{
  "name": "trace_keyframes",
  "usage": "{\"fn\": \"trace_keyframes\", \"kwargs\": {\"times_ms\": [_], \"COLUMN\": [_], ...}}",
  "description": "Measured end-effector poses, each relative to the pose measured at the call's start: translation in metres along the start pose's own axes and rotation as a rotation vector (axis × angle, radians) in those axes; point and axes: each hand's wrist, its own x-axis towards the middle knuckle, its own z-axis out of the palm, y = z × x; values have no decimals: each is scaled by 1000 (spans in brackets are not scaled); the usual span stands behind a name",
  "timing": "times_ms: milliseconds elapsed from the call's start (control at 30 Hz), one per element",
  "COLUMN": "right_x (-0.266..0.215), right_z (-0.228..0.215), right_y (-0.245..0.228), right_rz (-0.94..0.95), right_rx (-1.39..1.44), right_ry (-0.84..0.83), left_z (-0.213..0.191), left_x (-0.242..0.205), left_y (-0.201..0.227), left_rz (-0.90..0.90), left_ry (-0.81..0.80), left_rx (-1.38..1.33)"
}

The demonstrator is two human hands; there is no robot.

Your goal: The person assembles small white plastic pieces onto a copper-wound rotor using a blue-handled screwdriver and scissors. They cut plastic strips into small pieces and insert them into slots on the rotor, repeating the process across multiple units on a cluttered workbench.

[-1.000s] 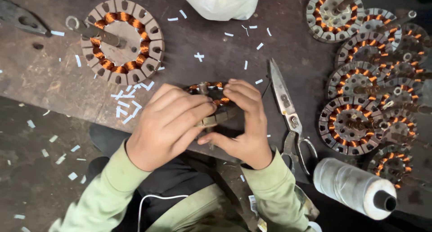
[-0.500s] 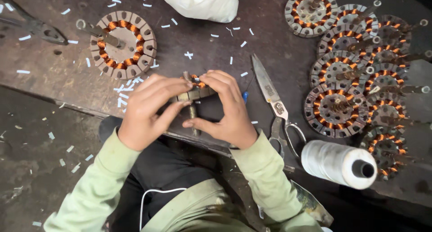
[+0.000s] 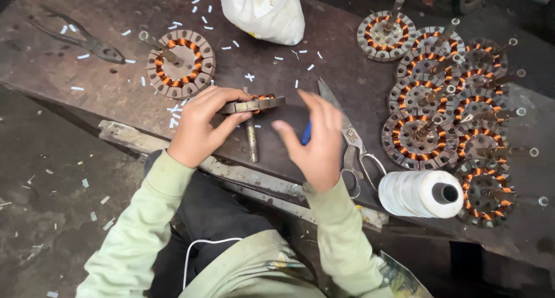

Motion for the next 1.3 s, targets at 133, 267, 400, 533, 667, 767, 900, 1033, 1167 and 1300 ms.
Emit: {"fn": "trace_keyframes", "kwargs": {"times_ms": [133,267,400,533,667,767,900,1033,1167,1300], "right_x": [-20,-18,-15,-8,8,14,19,22,16,18], "right_z": [8,3,-33,-65,-55,-40,-27,-14,-1,14], "right_y": [11,21,-6,-40,-48,-47,-45,-39,-29,-27], "right_rz": [330,241,431,340,326,290,265,246,251,410], "right_rx": [-370,-385,-45,455,871,948,973,939,872,1083], "right_ry": [-81,-23,107,117,71,59,2,-62,-68,78], "left_z": [-2,2,7,8,11,12,11,12,15,18], "left_x": [4,7,5,3,1,0,-1,-4,-8,-9], "left_y": [4,4,0,-3,-2,-1,-2,-4,-6,-9], "left_rz": [4,-18,-53,-23,-22,-35,-45,-59,-79,-134], "left_ry": [-32,-55,-12,13,40,55,60,65,136,175], "left_rx": [-12,74,67,67,72,74,68,63,4,-12]}}
